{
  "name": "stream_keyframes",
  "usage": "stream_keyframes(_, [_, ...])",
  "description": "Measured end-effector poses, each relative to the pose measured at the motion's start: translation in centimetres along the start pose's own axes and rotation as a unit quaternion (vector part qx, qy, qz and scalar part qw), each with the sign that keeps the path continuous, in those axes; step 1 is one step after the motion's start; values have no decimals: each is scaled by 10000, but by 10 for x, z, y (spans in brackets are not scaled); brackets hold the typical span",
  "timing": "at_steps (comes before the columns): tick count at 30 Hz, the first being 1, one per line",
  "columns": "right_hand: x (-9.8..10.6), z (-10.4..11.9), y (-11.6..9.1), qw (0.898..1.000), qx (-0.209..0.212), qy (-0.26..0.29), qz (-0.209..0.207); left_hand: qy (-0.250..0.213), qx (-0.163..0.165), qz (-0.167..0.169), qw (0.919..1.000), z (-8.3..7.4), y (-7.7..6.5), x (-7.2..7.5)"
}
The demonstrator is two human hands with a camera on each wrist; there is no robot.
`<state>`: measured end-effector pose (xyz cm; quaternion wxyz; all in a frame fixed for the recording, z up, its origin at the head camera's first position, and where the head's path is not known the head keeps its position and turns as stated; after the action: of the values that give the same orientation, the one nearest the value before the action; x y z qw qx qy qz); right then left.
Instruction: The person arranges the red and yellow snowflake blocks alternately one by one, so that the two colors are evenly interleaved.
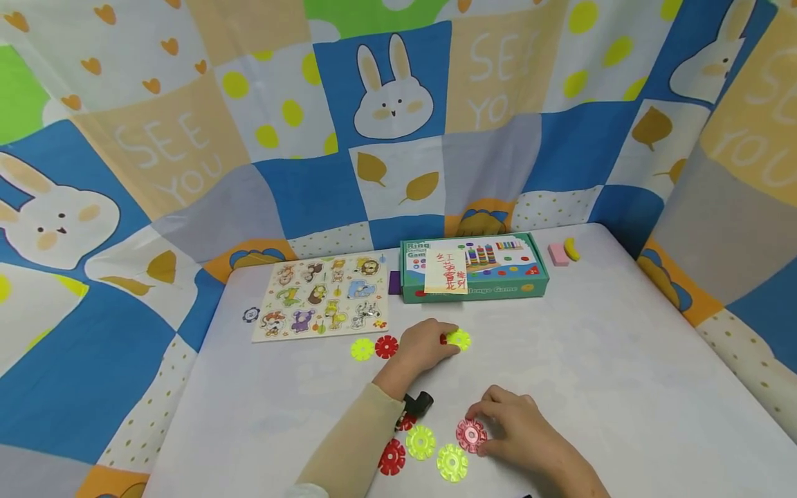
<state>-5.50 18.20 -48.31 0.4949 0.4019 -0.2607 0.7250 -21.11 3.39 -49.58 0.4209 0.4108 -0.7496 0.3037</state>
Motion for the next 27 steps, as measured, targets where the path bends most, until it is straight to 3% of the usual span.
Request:
stream_keyframes(5, [1,10,3,9969,-572,172,522,-62,-41,-7,10000,-2,0,-1])
stream_keyframes(10, [-1,15,-1,9917,-986,434,706,-163,28,77,9998,-3,-2,0])
stream_keyframes(20, [-9,21,-4,9992,-69,10,402,-149,71,29,9999,-2,-1,2])
stream_keyframes(27, [-9,30,6,9970,-363,172,662,-192,83,28,9998,0,-1,1])
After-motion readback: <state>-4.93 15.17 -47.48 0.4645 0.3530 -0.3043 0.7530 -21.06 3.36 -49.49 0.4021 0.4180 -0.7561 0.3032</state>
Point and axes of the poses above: each hand's wrist, its own y-axis towards the middle knuckle, its own x-axis out of the back of the hand, z = x × y, the point moved 3 cm from there along y, towards the middle knuckle, and after that the axes turned 3 degrees about -z, right-handed, at the moved point
